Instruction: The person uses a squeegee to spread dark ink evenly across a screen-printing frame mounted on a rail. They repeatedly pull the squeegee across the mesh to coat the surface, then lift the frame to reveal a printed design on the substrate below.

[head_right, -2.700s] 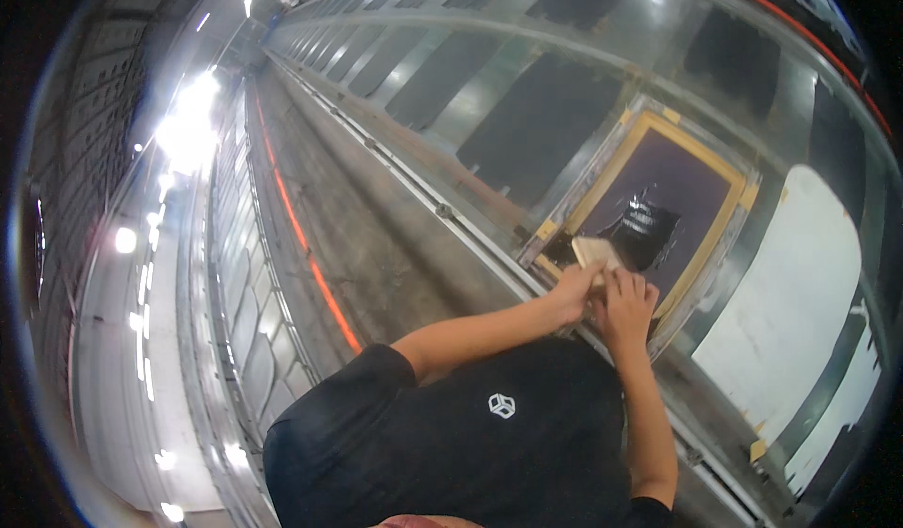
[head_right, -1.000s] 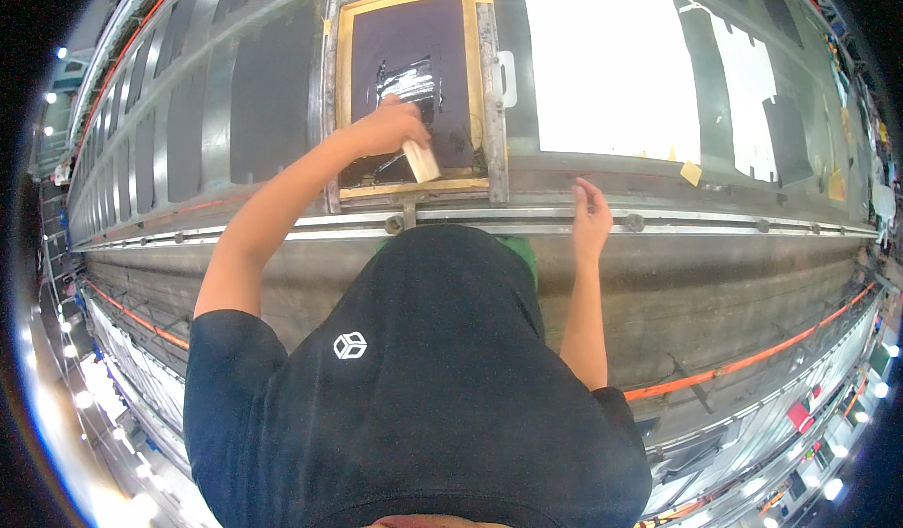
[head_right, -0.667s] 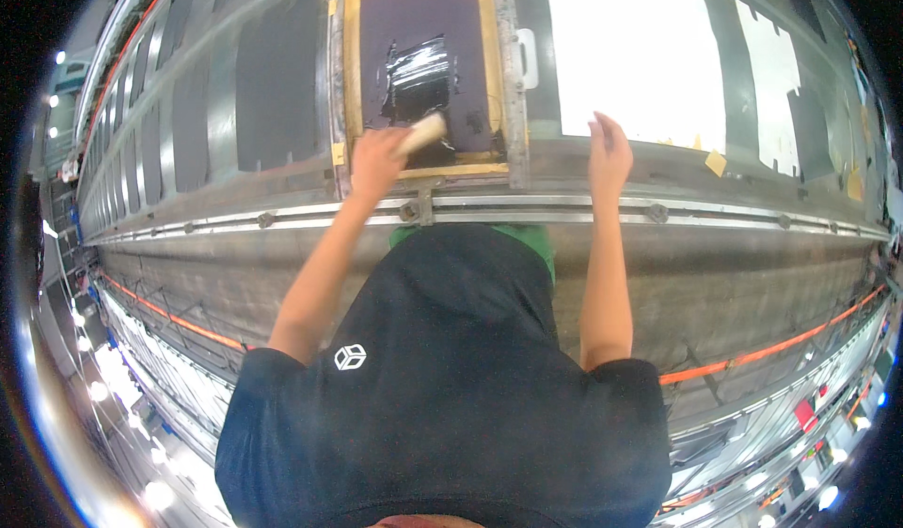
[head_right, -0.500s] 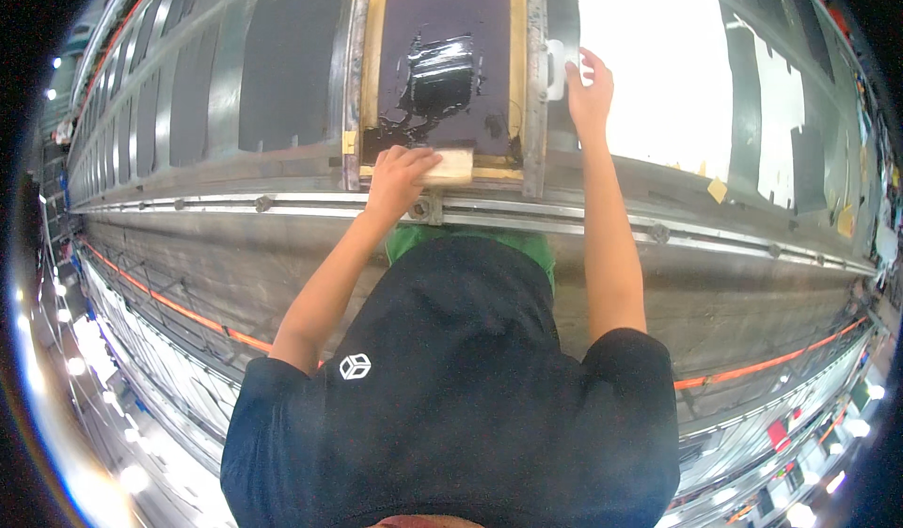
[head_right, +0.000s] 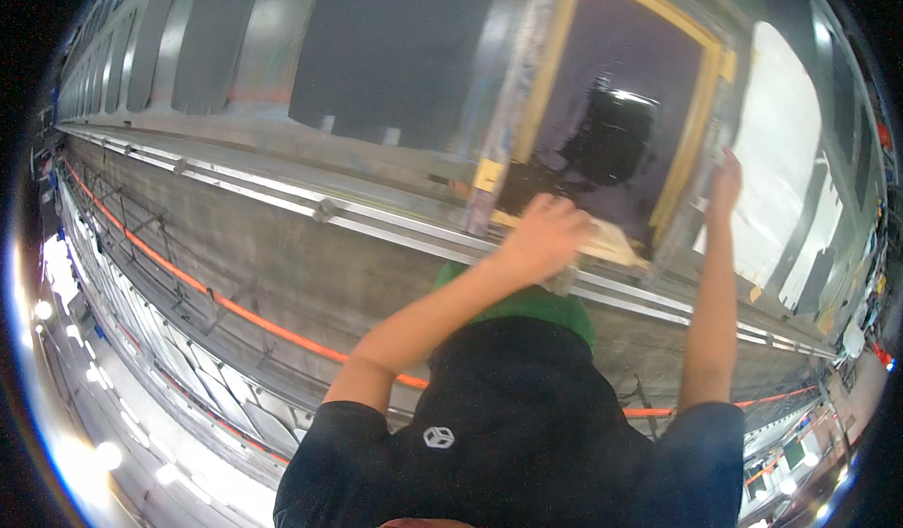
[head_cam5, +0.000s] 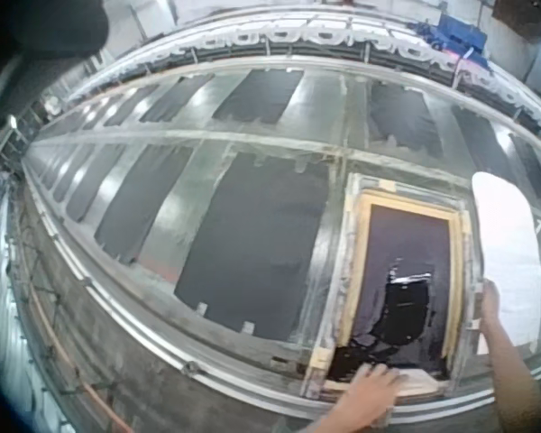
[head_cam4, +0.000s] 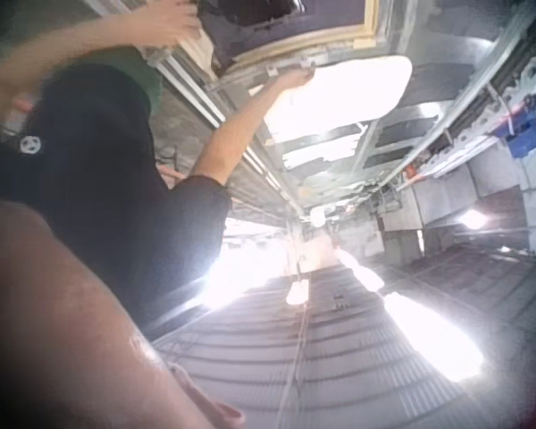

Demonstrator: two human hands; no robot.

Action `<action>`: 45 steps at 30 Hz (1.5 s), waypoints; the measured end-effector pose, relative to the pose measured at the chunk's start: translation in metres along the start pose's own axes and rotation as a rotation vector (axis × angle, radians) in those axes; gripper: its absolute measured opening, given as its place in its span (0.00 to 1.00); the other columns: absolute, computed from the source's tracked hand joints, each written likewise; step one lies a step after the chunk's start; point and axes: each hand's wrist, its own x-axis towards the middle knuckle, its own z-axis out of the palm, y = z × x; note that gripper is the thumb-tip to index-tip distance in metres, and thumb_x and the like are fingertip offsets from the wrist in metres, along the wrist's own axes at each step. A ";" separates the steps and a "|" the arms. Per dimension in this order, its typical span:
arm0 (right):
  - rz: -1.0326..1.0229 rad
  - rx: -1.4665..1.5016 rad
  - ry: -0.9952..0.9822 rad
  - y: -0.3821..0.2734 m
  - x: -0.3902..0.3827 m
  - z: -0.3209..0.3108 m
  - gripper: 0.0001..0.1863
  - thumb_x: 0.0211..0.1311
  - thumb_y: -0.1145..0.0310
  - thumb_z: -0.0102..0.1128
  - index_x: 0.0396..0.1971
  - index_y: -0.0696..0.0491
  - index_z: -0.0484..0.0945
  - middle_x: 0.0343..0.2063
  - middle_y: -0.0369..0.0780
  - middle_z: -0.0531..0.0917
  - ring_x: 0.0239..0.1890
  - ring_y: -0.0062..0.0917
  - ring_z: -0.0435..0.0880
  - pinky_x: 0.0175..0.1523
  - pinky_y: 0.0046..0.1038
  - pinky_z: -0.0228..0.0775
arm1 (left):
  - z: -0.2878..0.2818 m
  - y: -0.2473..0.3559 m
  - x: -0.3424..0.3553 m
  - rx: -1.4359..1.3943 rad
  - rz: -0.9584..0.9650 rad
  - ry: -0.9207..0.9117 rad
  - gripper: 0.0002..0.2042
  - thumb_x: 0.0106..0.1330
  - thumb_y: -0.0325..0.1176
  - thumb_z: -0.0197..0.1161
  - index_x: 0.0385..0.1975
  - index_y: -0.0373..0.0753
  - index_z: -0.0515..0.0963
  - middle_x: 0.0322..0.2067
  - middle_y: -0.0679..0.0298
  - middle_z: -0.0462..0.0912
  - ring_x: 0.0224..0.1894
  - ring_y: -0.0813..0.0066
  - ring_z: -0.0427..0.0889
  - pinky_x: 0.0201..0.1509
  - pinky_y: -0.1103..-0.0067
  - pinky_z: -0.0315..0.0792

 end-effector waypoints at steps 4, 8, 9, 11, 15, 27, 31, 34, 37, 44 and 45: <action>0.343 0.148 -0.022 -0.043 -0.002 -0.019 0.20 0.76 0.60 0.52 0.62 0.50 0.78 0.44 0.38 0.82 0.35 0.21 0.79 0.43 0.24 0.72 | -0.004 -0.002 0.005 -0.081 0.011 0.071 0.11 0.57 0.35 0.64 0.39 0.44 0.83 0.33 0.67 0.79 0.44 0.68 0.74 0.48 0.69 0.64; 0.418 0.171 -0.034 -0.033 0.007 -0.060 0.18 0.76 0.50 0.54 0.51 0.46 0.81 0.25 0.29 0.77 0.27 0.16 0.69 0.33 0.23 0.60 | -0.008 -0.012 0.009 -0.193 0.059 0.103 0.10 0.54 0.35 0.65 0.34 0.39 0.83 0.31 0.65 0.78 0.42 0.67 0.73 0.44 0.69 0.64; 0.459 0.215 0.038 -0.046 -0.002 -0.036 0.16 0.75 0.48 0.56 0.43 0.46 0.81 0.23 0.28 0.73 0.23 0.15 0.66 0.29 0.20 0.56 | -0.006 -0.014 0.011 -0.174 0.056 0.104 0.10 0.54 0.35 0.65 0.33 0.39 0.83 0.30 0.65 0.77 0.42 0.66 0.73 0.43 0.69 0.64; 0.488 0.181 0.012 -0.058 0.001 -0.039 0.17 0.74 0.47 0.57 0.37 0.46 0.80 0.20 0.27 0.66 0.20 0.14 0.62 0.25 0.20 0.51 | -0.008 -0.016 0.013 -0.166 0.084 0.116 0.09 0.53 0.35 0.64 0.30 0.38 0.83 0.28 0.65 0.77 0.41 0.66 0.73 0.43 0.69 0.64; 0.468 0.081 0.005 -0.067 -0.002 -0.042 0.15 0.75 0.48 0.56 0.40 0.45 0.78 0.17 0.26 0.60 0.17 0.14 0.57 0.23 0.21 0.48 | -0.004 -0.018 0.014 -0.156 0.112 0.169 0.07 0.53 0.35 0.64 0.28 0.39 0.83 0.29 0.65 0.78 0.42 0.65 0.74 0.45 0.67 0.65; 0.508 0.068 0.052 -0.066 0.006 -0.066 0.12 0.72 0.51 0.58 0.40 0.43 0.74 0.19 0.27 0.62 0.19 0.14 0.58 0.26 0.21 0.49 | -0.008 -0.016 0.012 -0.247 0.069 0.181 0.07 0.52 0.36 0.65 0.25 0.41 0.83 0.28 0.64 0.78 0.41 0.65 0.73 0.45 0.67 0.65; 0.508 0.094 0.106 -0.087 -0.008 -0.027 0.13 0.77 0.53 0.51 0.33 0.42 0.70 0.12 0.27 0.56 0.14 0.15 0.51 0.21 0.22 0.43 | -0.006 -0.014 0.015 -0.126 0.019 0.234 0.08 0.51 0.37 0.65 0.26 0.41 0.83 0.27 0.64 0.78 0.40 0.65 0.73 0.43 0.67 0.65; 0.462 0.127 0.076 -0.076 -0.004 -0.030 0.16 0.77 0.52 0.51 0.28 0.43 0.69 0.12 0.26 0.57 0.14 0.15 0.52 0.21 0.21 0.44 | -0.008 -0.009 0.026 -0.041 -0.003 0.201 0.09 0.52 0.37 0.64 0.28 0.40 0.84 0.28 0.64 0.79 0.41 0.64 0.73 0.44 0.68 0.65; 0.413 0.154 0.039 -0.061 -0.002 -0.034 0.14 0.78 0.51 0.52 0.41 0.46 0.78 0.14 0.25 0.58 0.14 0.13 0.54 0.20 0.20 0.45 | 0.007 0.006 0.032 0.017 0.081 0.202 0.10 0.53 0.38 0.64 0.29 0.39 0.85 0.28 0.64 0.79 0.42 0.63 0.72 0.46 0.67 0.65; -0.010 -0.024 -0.019 -0.030 -0.005 -0.004 0.18 0.79 0.61 0.49 0.60 0.46 0.82 0.17 0.22 0.64 0.17 0.10 0.56 0.22 0.19 0.48 | 0.048 0.007 0.007 -0.082 0.225 0.074 0.12 0.54 0.34 0.65 0.36 0.38 0.82 0.37 0.60 0.82 0.45 0.58 0.77 0.53 0.64 0.71; -0.041 0.048 -0.020 -0.021 0.001 -0.003 0.17 0.79 0.61 0.51 0.57 0.47 0.84 0.19 0.23 0.67 0.18 0.10 0.57 0.24 0.19 0.50 | 0.049 0.004 0.003 -0.179 0.204 0.170 0.13 0.54 0.33 0.65 0.38 0.37 0.81 0.37 0.58 0.81 0.45 0.56 0.77 0.54 0.63 0.71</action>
